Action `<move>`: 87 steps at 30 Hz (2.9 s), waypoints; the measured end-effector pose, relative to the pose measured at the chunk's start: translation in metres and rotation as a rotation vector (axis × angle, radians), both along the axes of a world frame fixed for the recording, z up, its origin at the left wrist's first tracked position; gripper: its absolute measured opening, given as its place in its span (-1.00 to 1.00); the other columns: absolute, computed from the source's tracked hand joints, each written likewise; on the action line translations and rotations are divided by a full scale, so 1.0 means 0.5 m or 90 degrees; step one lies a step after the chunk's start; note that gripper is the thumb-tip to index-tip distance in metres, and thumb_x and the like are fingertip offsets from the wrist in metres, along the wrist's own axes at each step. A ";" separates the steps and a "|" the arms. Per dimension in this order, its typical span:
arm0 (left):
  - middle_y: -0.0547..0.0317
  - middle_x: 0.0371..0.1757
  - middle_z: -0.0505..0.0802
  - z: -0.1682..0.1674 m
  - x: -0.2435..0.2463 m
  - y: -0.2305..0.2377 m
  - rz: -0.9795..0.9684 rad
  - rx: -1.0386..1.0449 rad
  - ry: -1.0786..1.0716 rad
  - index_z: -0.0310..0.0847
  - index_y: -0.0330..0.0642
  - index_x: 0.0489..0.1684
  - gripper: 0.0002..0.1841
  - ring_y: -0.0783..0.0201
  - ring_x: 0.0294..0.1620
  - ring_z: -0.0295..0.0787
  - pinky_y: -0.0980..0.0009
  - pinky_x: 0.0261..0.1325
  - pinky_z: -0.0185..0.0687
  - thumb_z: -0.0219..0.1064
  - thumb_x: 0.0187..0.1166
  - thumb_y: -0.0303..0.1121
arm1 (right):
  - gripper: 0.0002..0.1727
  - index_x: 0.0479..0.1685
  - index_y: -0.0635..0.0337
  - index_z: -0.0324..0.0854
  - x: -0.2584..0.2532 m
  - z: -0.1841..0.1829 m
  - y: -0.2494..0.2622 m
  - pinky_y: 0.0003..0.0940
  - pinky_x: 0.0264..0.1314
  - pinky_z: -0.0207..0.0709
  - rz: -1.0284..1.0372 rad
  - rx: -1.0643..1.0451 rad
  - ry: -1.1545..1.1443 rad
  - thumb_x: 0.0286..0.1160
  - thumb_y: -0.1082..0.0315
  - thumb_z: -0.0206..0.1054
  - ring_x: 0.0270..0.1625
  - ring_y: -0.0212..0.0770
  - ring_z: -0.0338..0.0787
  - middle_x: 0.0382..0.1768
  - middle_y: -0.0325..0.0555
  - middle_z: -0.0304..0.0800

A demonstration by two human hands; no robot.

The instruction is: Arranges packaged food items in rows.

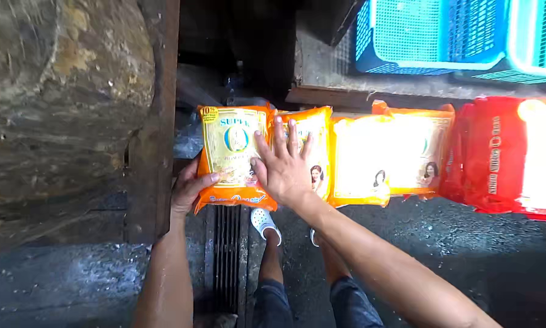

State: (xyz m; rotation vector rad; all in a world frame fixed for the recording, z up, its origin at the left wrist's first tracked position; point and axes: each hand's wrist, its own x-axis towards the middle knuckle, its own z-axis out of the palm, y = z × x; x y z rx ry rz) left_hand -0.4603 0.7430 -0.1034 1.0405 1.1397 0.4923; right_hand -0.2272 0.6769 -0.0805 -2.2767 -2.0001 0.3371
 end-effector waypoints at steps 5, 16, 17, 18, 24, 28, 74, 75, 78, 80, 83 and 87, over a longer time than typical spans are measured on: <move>0.41 -0.20 0.91 0.006 0.006 0.007 0.039 -0.031 0.043 0.50 -0.04 0.38 -0.36 0.55 -0.26 0.87 0.54 -0.19 0.84 0.40 0.12 -0.28 | -0.32 0.86 -0.40 0.18 -0.006 0.000 0.012 0.69 0.70 -0.62 -0.011 -0.011 0.046 0.77 -0.26 -0.22 0.93 0.30 -0.35 0.92 0.06 -0.15; 0.54 0.65 0.57 -0.053 -0.075 -0.031 0.152 0.050 -0.049 0.24 0.29 0.76 -0.36 0.51 0.60 0.50 0.35 0.55 0.53 -0.34 0.80 0.25 | -0.62 0.32 0.14 0.73 0.251 0.257 -0.311 0.00 0.62 0.48 -0.176 0.100 0.374 0.66 0.25 0.20 0.65 0.04 0.50 0.58 0.16 0.52; 0.43 0.55 0.65 -0.046 -0.082 -0.061 0.240 0.002 0.009 0.31 0.14 0.69 -0.42 0.46 0.51 0.59 0.33 0.48 0.59 -0.33 0.86 0.12 | -0.63 0.30 0.20 0.73 0.287 0.271 -0.356 -0.11 0.56 0.56 -0.210 0.114 0.387 0.68 0.26 0.19 0.57 -0.05 0.59 0.51 0.15 0.59; 0.25 0.47 0.67 -0.036 -0.089 -0.099 0.314 -0.059 0.074 0.28 -0.06 0.67 -0.47 0.35 0.40 0.65 0.26 0.40 0.61 -0.29 0.91 -0.02 | -0.64 0.27 0.25 0.73 0.318 0.283 -0.400 -0.21 0.48 0.63 -0.249 0.128 0.420 0.70 0.27 0.19 0.48 -0.13 0.67 0.44 0.11 0.66; -0.05 -0.03 0.86 0.084 0.002 -0.444 -0.064 -0.271 0.322 0.56 -0.53 0.12 -0.67 0.25 -0.11 0.87 0.24 0.08 0.80 0.05 0.69 -0.40 | -0.66 0.23 0.33 0.68 0.409 0.248 -0.640 -0.33 0.19 0.79 -0.553 0.050 0.589 0.65 0.37 0.13 0.07 -0.30 0.87 0.05 -0.12 0.87; -0.04 0.10 0.89 0.173 0.219 -0.549 -0.276 -0.164 0.123 0.74 -0.42 0.05 -0.75 0.16 0.11 0.88 0.15 0.28 0.80 0.27 0.66 -0.40 | -0.63 0.30 0.31 0.66 0.417 0.184 -0.684 -0.27 0.18 0.78 -0.661 -0.094 0.712 0.69 0.34 0.10 0.06 -0.25 0.87 0.09 -0.03 0.85; -0.05 0.52 0.67 0.138 0.569 -0.308 -0.349 0.496 0.294 0.82 -0.05 0.24 -0.65 -0.13 0.60 0.47 -0.18 0.58 0.35 0.21 0.67 -0.20 | -0.79 -0.16 0.26 0.49 0.347 0.112 -0.354 -0.30 -0.23 0.82 -1.020 0.605 1.035 0.80 0.43 -0.03 -0.36 -0.27 0.82 -0.37 -0.14 0.73; -0.03 0.52 0.67 0.140 0.570 -0.307 -0.342 0.484 0.295 0.83 -0.05 0.23 -0.65 -0.10 0.61 0.46 -0.17 0.59 0.34 0.20 0.69 -0.18 | -0.80 -0.15 0.25 0.47 0.351 0.115 -0.356 -0.28 -0.23 0.83 -1.022 0.592 1.051 0.81 0.42 -0.04 -0.35 -0.25 0.83 -0.36 -0.13 0.73; 0.03 0.48 0.69 0.152 0.581 -0.300 -0.328 0.449 0.312 0.83 -0.05 0.20 -0.63 -0.05 0.58 0.47 -0.14 0.60 0.32 0.15 0.74 -0.11 | -0.79 -0.17 0.22 0.45 0.360 0.119 -0.369 -0.24 -0.22 0.83 -1.017 0.571 1.085 0.81 0.42 -0.07 -0.35 -0.23 0.85 -0.37 -0.13 0.74; 0.03 0.47 0.69 0.152 0.590 -0.298 -0.335 0.444 0.329 0.84 -0.04 0.18 -0.62 -0.05 0.56 0.47 -0.14 0.57 0.32 0.12 0.76 -0.10 | -0.78 -0.16 0.22 0.46 0.367 0.118 -0.383 -0.23 -0.25 0.83 -1.005 0.572 1.103 0.81 0.42 -0.08 -0.36 -0.23 0.86 -0.37 -0.12 0.77; 0.04 0.50 0.67 0.155 0.597 -0.298 -0.354 0.436 0.339 0.84 -0.01 0.20 -0.59 -0.06 0.59 0.44 -0.16 0.60 0.29 0.07 0.79 -0.08 | -0.78 -0.07 0.20 0.48 0.370 0.114 -0.404 -0.23 -0.27 0.84 -0.953 0.554 1.130 0.78 0.40 -0.10 -0.35 -0.22 0.88 -0.34 -0.12 0.82; -0.07 0.57 0.61 0.186 0.603 -0.292 -0.282 0.302 0.251 0.60 -0.18 0.52 -0.35 -0.03 0.68 0.37 -0.17 0.70 0.19 -0.04 0.76 0.13 | -0.74 -0.02 0.21 0.52 0.359 0.116 -0.431 -0.23 -0.19 0.87 -0.846 0.533 1.190 0.72 0.40 -0.10 -0.27 -0.21 0.93 -0.27 -0.08 0.88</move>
